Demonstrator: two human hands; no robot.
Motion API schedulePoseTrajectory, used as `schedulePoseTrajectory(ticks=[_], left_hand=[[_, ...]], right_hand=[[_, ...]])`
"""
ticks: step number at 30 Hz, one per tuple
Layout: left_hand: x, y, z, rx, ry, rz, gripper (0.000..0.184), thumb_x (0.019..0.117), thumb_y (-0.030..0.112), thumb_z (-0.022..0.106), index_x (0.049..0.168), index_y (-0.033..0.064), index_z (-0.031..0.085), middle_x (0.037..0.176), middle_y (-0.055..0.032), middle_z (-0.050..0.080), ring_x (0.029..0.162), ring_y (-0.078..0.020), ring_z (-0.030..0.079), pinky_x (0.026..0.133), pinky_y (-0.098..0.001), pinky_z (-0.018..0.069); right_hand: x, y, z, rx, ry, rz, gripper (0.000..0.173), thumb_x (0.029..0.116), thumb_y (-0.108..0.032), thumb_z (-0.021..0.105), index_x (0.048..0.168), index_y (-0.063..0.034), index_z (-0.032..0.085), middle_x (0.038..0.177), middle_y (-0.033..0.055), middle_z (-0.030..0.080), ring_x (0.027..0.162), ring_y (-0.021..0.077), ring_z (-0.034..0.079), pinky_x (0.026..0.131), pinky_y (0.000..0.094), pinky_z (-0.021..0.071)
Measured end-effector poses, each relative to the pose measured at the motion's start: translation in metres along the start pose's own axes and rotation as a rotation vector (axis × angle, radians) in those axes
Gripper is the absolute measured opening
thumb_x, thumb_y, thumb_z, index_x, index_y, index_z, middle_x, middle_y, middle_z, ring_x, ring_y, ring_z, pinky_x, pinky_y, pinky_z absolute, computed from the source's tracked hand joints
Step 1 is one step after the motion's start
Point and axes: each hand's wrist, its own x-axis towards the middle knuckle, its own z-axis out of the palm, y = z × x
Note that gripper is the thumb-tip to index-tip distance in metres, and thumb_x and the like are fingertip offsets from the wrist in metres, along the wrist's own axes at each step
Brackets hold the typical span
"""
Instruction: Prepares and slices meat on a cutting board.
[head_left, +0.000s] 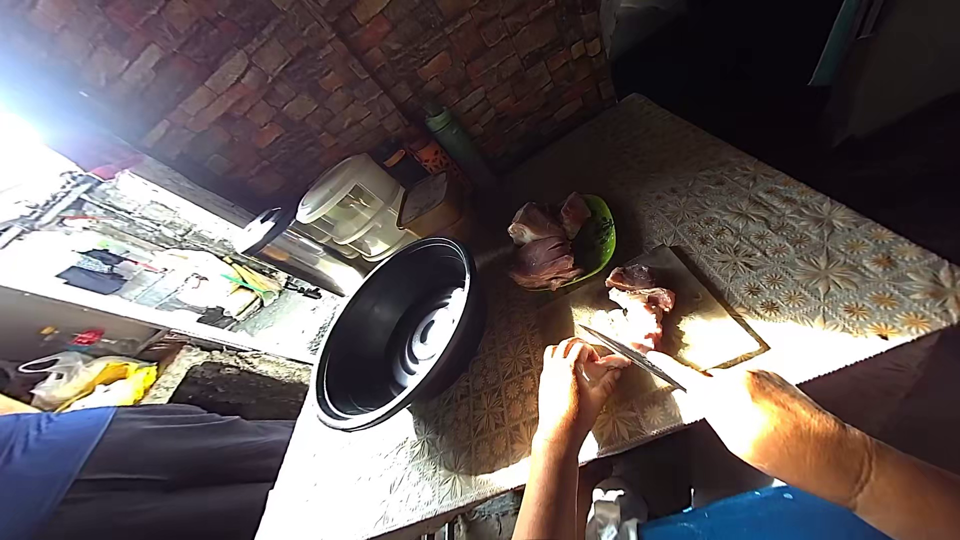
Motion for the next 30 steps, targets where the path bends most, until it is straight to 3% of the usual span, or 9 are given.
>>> schedulePoseTrajectory(ticks=[3, 6, 7, 8, 9, 16, 21, 25, 30], left_hand=[[-0.011, 0.000, 0.005, -0.075, 0.089, -0.066, 0.058, 0.0796, 0.045, 0.083, 0.118, 0.0034, 0.071, 0.119, -0.0125, 0.070, 0.114, -0.0289, 0.063, 0.100, -0.0428, 0.0502], [-0.020, -0.001, 0.010, -0.166, 0.201, -0.121, 0.056, 0.0768, 0.037, 0.086, 0.117, 0.0016, 0.068, 0.110, -0.0117, 0.069, 0.105, -0.0240, 0.065, 0.094, -0.0391, 0.0523], [-0.021, -0.002, 0.011, -0.169, 0.218, -0.116, 0.053, 0.0770, 0.036, 0.086, 0.115, 0.0025, 0.069, 0.108, -0.0107, 0.070, 0.104, -0.0226, 0.065, 0.093, -0.0378, 0.0526], [-0.022, -0.002, 0.011, -0.172, 0.229, -0.112, 0.051, 0.0773, 0.036, 0.086, 0.113, 0.0032, 0.070, 0.107, -0.0097, 0.070, 0.103, -0.0215, 0.065, 0.092, -0.0366, 0.0527], [-0.024, -0.003, 0.012, -0.172, 0.239, -0.110, 0.050, 0.0774, 0.036, 0.085, 0.111, 0.0033, 0.070, 0.105, -0.0093, 0.070, 0.101, -0.0210, 0.064, 0.090, -0.0357, 0.0528], [-0.028, -0.007, 0.021, -0.169, 0.371, -0.029, 0.047, 0.0732, 0.037, 0.087, 0.103, 0.0030, 0.073, 0.098, -0.0071, 0.072, 0.097, -0.0178, 0.067, 0.088, -0.0321, 0.0543], [-0.029, -0.013, 0.028, -0.232, 0.410, 0.010, 0.036, 0.0755, 0.032, 0.085, 0.099, 0.0066, 0.075, 0.099, -0.0051, 0.072, 0.100, -0.0165, 0.066, 0.091, -0.0310, 0.0534], [-0.028, -0.016, 0.032, -0.207, 0.436, 0.058, 0.030, 0.0768, 0.032, 0.082, 0.094, 0.0080, 0.076, 0.104, -0.0061, 0.074, 0.104, -0.0191, 0.067, 0.093, -0.0326, 0.0531], [-0.027, -0.016, 0.033, -0.204, 0.446, 0.110, 0.022, 0.0762, 0.028, 0.082, 0.088, 0.0100, 0.076, 0.103, -0.0070, 0.074, 0.104, -0.0204, 0.067, 0.092, -0.0323, 0.0541]], right_hand=[[-0.002, -0.003, -0.005, 0.040, -0.005, -0.008, 0.048, 0.0900, -0.014, 0.048, 0.131, -0.0163, 0.072, 0.060, 0.0090, 0.060, 0.050, 0.0301, 0.063, 0.044, 0.0469, 0.0489], [0.013, -0.019, -0.046, 0.155, -0.587, 0.200, 0.052, 0.1083, -0.013, 0.036, 0.159, -0.0217, 0.043, 0.107, 0.0250, 0.071, 0.098, 0.0453, 0.069, 0.084, 0.0606, 0.0512], [0.011, -0.020, -0.042, 0.133, -0.568, 0.183, 0.052, 0.1067, -0.012, 0.038, 0.158, -0.0217, 0.044, 0.102, 0.0237, 0.071, 0.094, 0.0442, 0.070, 0.081, 0.0599, 0.0531], [0.001, -0.016, -0.025, 0.073, -0.355, 0.097, 0.051, 0.0963, -0.009, 0.047, 0.144, -0.0190, 0.062, 0.080, 0.0165, 0.070, 0.072, 0.0375, 0.072, 0.060, 0.0537, 0.0561], [-0.004, -0.014, -0.015, 0.044, -0.254, 0.061, 0.051, 0.0914, -0.007, 0.051, 0.138, -0.0191, 0.067, 0.071, 0.0125, 0.068, 0.063, 0.0337, 0.070, 0.052, 0.0500, 0.0542], [-0.013, -0.013, -0.005, 0.010, -0.138, -0.037, 0.046, 0.0906, -0.005, 0.053, 0.130, -0.0170, 0.071, 0.073, 0.0119, 0.068, 0.061, 0.0318, 0.069, 0.048, 0.0476, 0.0538], [-0.005, -0.020, -0.019, -0.034, -0.340, 0.018, 0.044, 0.0966, -0.004, 0.051, 0.135, -0.0176, 0.068, 0.080, 0.0135, 0.070, 0.072, 0.0344, 0.071, 0.057, 0.0496, 0.0555], [-0.010, -0.019, -0.007, -0.083, 0.018, -0.117, 0.034, 0.0847, -0.003, 0.054, 0.107, -0.0091, 0.078, 0.064, 0.0116, 0.063, 0.054, 0.0322, 0.066, 0.043, 0.0455, 0.0498], [-0.007, -0.023, -0.013, -0.120, -0.015, -0.115, 0.043, 0.0849, 0.000, 0.053, 0.119, -0.0114, 0.077, 0.064, 0.0124, 0.064, 0.053, 0.0326, 0.065, 0.042, 0.0442, 0.0484]])
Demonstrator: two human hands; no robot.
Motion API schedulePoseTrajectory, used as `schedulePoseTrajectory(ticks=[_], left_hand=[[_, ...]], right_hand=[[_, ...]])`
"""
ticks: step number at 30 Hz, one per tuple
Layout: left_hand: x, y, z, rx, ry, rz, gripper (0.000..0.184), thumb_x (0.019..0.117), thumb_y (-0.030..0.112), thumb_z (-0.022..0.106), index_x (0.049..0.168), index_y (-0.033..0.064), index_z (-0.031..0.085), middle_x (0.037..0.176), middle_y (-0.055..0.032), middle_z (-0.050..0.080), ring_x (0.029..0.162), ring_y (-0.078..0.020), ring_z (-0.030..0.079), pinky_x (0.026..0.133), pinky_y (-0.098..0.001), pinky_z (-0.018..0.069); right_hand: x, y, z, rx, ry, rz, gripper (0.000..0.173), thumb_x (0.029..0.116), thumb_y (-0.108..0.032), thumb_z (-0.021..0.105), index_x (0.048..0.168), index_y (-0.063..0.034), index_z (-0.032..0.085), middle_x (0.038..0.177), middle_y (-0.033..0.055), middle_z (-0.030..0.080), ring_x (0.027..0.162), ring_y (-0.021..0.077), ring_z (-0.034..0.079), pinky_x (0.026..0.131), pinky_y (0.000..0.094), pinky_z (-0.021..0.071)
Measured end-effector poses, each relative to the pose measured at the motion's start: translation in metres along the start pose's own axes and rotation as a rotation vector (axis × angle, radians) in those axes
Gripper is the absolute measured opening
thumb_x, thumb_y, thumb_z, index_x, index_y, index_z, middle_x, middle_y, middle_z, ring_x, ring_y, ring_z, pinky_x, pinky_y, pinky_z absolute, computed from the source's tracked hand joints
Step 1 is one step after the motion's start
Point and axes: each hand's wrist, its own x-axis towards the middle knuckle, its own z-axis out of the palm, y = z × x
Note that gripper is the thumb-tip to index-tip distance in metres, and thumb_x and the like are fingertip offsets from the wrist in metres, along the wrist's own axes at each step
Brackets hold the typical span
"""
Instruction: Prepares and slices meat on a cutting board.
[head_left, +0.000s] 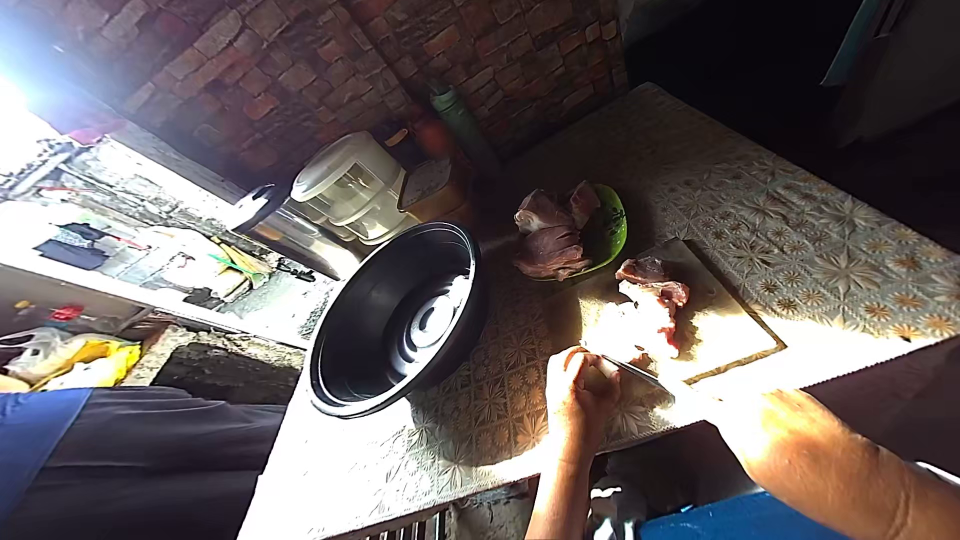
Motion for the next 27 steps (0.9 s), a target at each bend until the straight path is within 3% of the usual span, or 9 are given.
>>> schedulePoseTrajectory(ticks=[3, 6, 8, 10, 12, 14, 21, 25, 27], left_hand=[[0.000, 0.000, -0.001, -0.004, -0.008, 0.000, 0.021, 0.0768, 0.027, 0.081, 0.088, 0.0106, 0.076, 0.104, -0.0069, 0.074, 0.105, -0.0199, 0.068, 0.092, -0.0320, 0.0544], [0.000, -0.001, 0.001, 0.011, 0.000, 0.022, 0.021, 0.0777, 0.027, 0.081, 0.090, 0.0112, 0.077, 0.104, -0.0072, 0.074, 0.104, -0.0187, 0.068, 0.091, -0.0303, 0.0557], [0.000, -0.002, 0.001, 0.017, 0.002, 0.036, 0.021, 0.0775, 0.027, 0.081, 0.090, 0.0109, 0.077, 0.104, -0.0073, 0.074, 0.103, -0.0173, 0.069, 0.087, -0.0279, 0.0569], [0.001, -0.002, 0.001, 0.008, 0.003, 0.025, 0.022, 0.0771, 0.026, 0.082, 0.091, 0.0100, 0.077, 0.104, -0.0068, 0.074, 0.100, -0.0153, 0.069, 0.084, -0.0261, 0.0575], [0.002, 0.000, 0.004, 0.001, 0.013, 0.011, 0.022, 0.0757, 0.024, 0.082, 0.091, 0.0095, 0.077, 0.103, -0.0069, 0.074, 0.100, -0.0152, 0.070, 0.085, -0.0266, 0.0579], [0.002, 0.000, 0.005, -0.011, 0.019, 0.004, 0.022, 0.0748, 0.022, 0.081, 0.092, 0.0091, 0.078, 0.104, -0.0073, 0.074, 0.101, -0.0159, 0.070, 0.088, -0.0280, 0.0579], [0.000, 0.002, 0.010, -0.006, 0.092, 0.014, 0.028, 0.0715, 0.018, 0.081, 0.094, 0.0013, 0.075, 0.102, -0.0129, 0.073, 0.101, -0.0229, 0.070, 0.089, -0.0327, 0.0579], [0.000, -0.008, 0.002, 0.025, 0.215, -0.058, 0.026, 0.0708, 0.013, 0.079, 0.093, 0.0016, 0.071, 0.097, -0.0117, 0.070, 0.094, -0.0226, 0.068, 0.083, -0.0350, 0.0581], [0.008, -0.009, -0.004, 0.001, 0.249, -0.058, 0.023, 0.0760, 0.009, 0.074, 0.096, -0.0003, 0.070, 0.103, -0.0121, 0.070, 0.095, -0.0176, 0.069, 0.083, -0.0288, 0.0582]], right_hand=[[0.017, -0.007, -0.033, 0.078, -0.512, 0.138, 0.051, 0.1022, -0.001, 0.041, 0.149, -0.0139, 0.055, 0.100, 0.0243, 0.071, 0.091, 0.0442, 0.071, 0.073, 0.0557, 0.0549], [0.006, 0.000, -0.006, 0.007, -0.187, 0.036, 0.049, 0.0881, 0.000, 0.054, 0.131, -0.0171, 0.072, 0.069, 0.0121, 0.067, 0.061, 0.0335, 0.068, 0.049, 0.0466, 0.0522], [0.011, -0.008, -0.009, -0.052, -0.317, 0.077, 0.056, 0.0887, 0.001, 0.057, 0.140, -0.0198, 0.066, 0.069, 0.0112, 0.067, 0.061, 0.0331, 0.069, 0.049, 0.0452, 0.0522], [0.032, -0.020, -0.022, -0.066, -0.656, 0.174, 0.065, 0.0970, -0.001, 0.049, 0.158, -0.0217, 0.043, 0.080, 0.0147, 0.070, 0.075, 0.0373, 0.071, 0.060, 0.0484, 0.0536], [0.061, -0.027, -0.028, 0.008, -0.949, 0.281, 0.074, 0.1025, 0.000, 0.042, 0.167, -0.0265, 0.018, 0.107, 0.0208, 0.070, 0.098, 0.0426, 0.069, 0.076, 0.0548, 0.0549], [0.078, -0.031, -0.020, 0.070, -0.964, 0.296, 0.077, 0.1013, 0.002, 0.043, 0.167, -0.0260, 0.016, 0.133, 0.0222, 0.063, 0.112, 0.0431, 0.066, 0.085, 0.0566, 0.0552], [0.102, -0.038, 0.010, 0.126, -0.798, 0.195, 0.057, 0.1040, -0.005, 0.042, 0.160, -0.0137, 0.034, 0.114, 0.0243, 0.068, 0.109, 0.0455, 0.065, 0.087, 0.0604, 0.0520], [0.079, -0.034, -0.001, 0.071, -0.822, 0.213, 0.072, 0.0983, 0.001, 0.046, 0.164, -0.0199, 0.028, 0.129, 0.0239, 0.062, 0.112, 0.0441, 0.065, 0.081, 0.0572, 0.0550], [0.068, -0.030, -0.003, 0.087, -0.777, 0.196, 0.073, 0.0979, 0.005, 0.046, 0.164, -0.0230, 0.030, 0.151, 0.0167, 0.053, 0.127, 0.0395, 0.060, 0.091, 0.0553, 0.0544]])
